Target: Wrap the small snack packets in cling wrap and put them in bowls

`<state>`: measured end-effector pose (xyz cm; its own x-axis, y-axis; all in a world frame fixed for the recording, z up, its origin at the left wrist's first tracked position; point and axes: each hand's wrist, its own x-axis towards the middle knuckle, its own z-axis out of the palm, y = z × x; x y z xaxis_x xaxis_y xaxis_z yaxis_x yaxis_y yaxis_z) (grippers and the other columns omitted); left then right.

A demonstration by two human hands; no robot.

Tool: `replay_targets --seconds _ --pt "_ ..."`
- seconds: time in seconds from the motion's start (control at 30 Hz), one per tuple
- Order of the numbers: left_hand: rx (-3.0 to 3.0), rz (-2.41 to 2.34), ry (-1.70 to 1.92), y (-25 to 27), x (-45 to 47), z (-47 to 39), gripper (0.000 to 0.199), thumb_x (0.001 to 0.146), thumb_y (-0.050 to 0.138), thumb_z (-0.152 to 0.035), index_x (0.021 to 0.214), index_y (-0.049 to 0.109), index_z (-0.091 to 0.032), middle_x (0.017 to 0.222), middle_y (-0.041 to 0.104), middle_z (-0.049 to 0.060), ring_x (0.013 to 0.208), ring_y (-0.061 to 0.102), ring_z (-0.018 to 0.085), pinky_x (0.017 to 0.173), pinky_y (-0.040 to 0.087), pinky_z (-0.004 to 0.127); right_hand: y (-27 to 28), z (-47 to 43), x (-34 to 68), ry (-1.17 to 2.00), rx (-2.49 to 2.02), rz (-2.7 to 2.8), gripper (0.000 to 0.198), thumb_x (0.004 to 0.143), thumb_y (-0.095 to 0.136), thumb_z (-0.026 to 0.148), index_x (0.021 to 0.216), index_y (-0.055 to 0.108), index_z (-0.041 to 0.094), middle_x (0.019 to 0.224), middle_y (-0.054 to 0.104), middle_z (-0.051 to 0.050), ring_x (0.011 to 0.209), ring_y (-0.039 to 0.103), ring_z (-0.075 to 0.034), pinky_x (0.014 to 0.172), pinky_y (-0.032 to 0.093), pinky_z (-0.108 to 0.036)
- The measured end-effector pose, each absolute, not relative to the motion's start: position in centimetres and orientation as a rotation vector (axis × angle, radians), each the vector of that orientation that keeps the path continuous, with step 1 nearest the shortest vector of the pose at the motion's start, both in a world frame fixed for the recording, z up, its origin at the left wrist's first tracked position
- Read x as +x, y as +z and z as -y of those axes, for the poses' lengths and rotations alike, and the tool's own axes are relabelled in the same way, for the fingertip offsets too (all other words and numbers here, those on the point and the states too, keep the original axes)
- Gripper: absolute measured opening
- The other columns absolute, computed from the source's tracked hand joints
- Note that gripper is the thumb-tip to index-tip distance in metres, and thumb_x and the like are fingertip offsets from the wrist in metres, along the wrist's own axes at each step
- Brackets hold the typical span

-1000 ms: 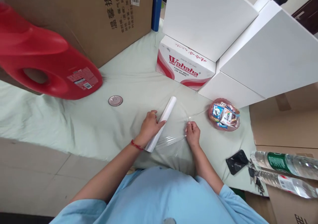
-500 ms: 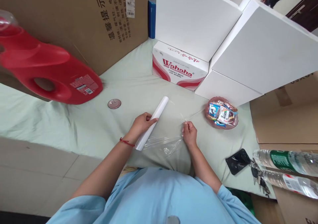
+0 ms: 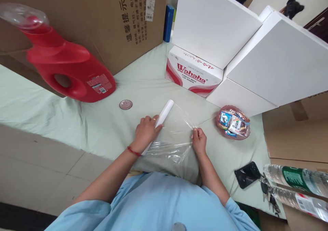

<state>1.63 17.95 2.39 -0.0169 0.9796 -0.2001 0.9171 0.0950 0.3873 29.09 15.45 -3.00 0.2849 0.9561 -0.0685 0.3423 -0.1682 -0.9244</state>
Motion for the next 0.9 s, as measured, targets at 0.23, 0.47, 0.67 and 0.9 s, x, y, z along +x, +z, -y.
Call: replay_targets --seconds 0.23,0.47,0.67,0.9 --pt "1.869 -2.139 0.165 2.8 1.8 -16.4 0.056 0.108 0.037 -0.049 0.147 0.057 -0.015 0.126 0.064 0.022 0.118 0.062 0.039 0.090 0.054 0.047 -2.8 -15.7 29.1 0.990 -1.641 1.116 0.042 0.092 0.062 0.065 0.081 0.057 0.025 0.057 0.052 0.008 0.043 0.040 -0.011 0.044 0.035 -0.025" --pt "1.523 -1.797 0.429 2.9 0.3 -20.2 0.049 0.094 0.061 -0.055 0.129 0.062 -0.020 0.107 0.074 0.010 0.095 0.071 0.028 0.081 0.053 0.036 -1.4 -18.8 31.2 1.049 -1.611 0.960 0.049 0.078 0.070 0.071 0.084 0.061 0.023 0.053 0.047 0.009 0.037 0.032 -0.008 0.036 0.021 -0.025" --pt "1.473 -1.570 0.701 2.8 0.6 -22.5 0.057 0.095 0.054 -0.062 0.131 0.058 -0.019 0.108 0.075 0.007 0.091 0.071 0.022 0.078 0.053 0.031 0.1 -21.7 34.2 0.916 -1.640 0.909 0.050 0.080 0.069 0.070 0.095 0.063 0.022 0.054 0.048 0.010 0.040 0.038 -0.008 0.038 0.026 -0.022" --pt "1.580 -1.837 0.330 2.3 2.3 -22.2 0.046 0.103 0.042 -0.048 0.117 0.068 -0.012 0.104 0.075 0.020 0.099 0.070 0.035 0.084 0.054 0.043 -1.8 -21.6 34.5 1.104 -1.758 0.905 0.043 0.073 0.076 0.061 0.081 0.063 0.021 0.046 0.047 0.011 0.033 0.032 -0.007 0.032 0.016 -0.020"
